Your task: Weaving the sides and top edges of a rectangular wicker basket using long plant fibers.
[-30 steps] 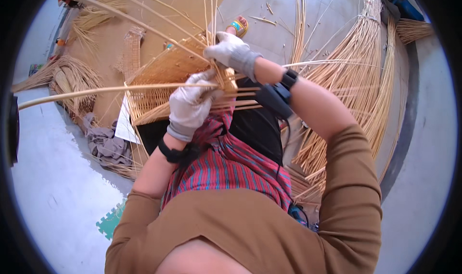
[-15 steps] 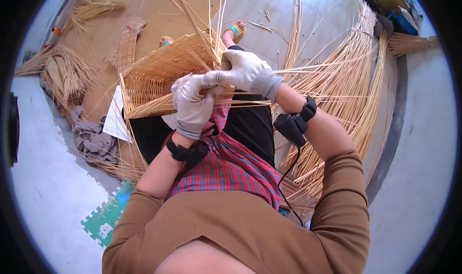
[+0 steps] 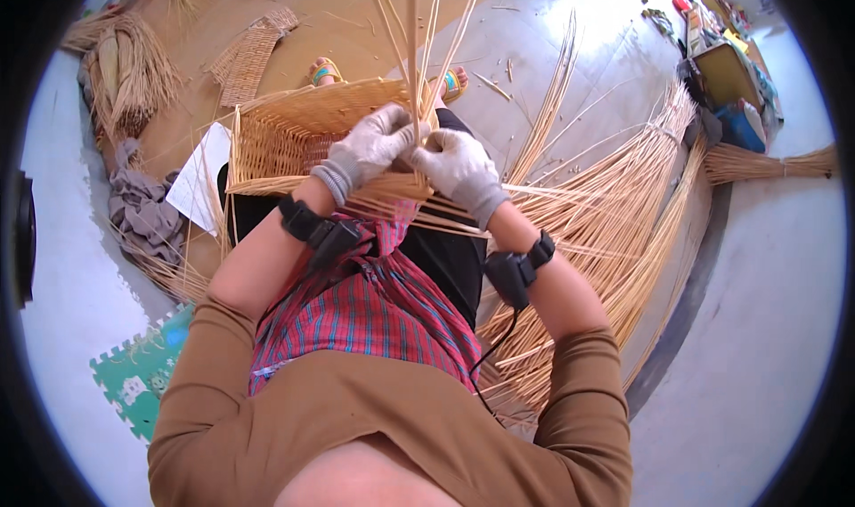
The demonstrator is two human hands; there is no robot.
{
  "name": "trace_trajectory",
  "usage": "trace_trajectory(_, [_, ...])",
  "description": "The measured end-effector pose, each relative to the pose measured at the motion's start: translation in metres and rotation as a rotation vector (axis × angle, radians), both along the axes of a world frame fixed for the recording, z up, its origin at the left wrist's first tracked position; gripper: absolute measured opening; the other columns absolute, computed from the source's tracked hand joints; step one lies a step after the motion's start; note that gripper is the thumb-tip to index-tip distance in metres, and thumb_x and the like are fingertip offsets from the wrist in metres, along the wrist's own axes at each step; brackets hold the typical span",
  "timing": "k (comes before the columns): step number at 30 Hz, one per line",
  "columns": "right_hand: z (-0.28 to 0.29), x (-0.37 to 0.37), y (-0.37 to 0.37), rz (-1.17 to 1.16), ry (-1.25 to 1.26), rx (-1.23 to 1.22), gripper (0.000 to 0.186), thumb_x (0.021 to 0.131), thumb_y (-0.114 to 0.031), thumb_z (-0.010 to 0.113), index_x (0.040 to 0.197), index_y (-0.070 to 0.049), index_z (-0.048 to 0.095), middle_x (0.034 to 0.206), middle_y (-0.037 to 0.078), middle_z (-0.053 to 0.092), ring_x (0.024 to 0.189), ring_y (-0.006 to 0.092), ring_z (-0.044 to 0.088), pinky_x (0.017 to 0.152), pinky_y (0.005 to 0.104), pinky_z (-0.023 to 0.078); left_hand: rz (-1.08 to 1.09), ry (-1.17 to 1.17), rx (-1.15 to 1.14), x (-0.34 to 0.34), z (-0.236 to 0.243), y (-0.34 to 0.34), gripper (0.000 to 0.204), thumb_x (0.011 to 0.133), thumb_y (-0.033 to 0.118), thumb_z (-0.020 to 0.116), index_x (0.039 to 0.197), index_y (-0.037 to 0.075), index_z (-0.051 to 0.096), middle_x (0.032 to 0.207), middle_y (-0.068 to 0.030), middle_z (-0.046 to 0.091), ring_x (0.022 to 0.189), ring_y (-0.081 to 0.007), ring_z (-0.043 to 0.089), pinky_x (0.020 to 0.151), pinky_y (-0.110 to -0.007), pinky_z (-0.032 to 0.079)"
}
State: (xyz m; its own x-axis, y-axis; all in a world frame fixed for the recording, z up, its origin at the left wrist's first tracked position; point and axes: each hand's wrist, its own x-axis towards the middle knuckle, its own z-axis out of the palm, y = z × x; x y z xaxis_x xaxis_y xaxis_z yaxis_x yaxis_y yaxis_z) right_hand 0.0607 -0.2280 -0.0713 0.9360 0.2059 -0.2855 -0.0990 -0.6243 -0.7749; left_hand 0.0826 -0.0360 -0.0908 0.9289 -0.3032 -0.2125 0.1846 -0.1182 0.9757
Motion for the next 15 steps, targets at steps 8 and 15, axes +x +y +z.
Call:
trace_trajectory(8, [0.059, 0.042, -0.024, 0.223, -0.201, -0.156, 0.029, 0.090, -0.026, 0.078, 0.105, -0.002, 0.074, 0.095, 0.014, 0.076, 0.088, 0.0228, 0.074, 0.080, 0.0343, 0.058, -0.021, -0.041, 0.089, -0.017, 0.006, -0.012, 0.028, 0.105, 0.028, 0.064, 0.113, 0.000, 0.062, 0.098, -0.0081, 0.069, 0.089, -0.0134, 0.062, 0.083, -0.033, 0.054])
trace_trajectory(15, [0.045, 0.140, -0.021, 0.516, -0.963, -0.599, 0.034, 0.089, -0.038, 0.074, 0.112, -0.014, 0.073, 0.140, 0.016, 0.062, 0.139, 0.0373, 0.049, 0.118, 0.0469, 0.038, 0.257, -0.170, 0.129, -0.023, 0.002, -0.024, 0.027, 0.100, 0.023, 0.070, 0.119, 0.004, 0.063, 0.091, -0.0101, 0.069, 0.081, -0.0169, 0.064, 0.077, -0.031, 0.054])
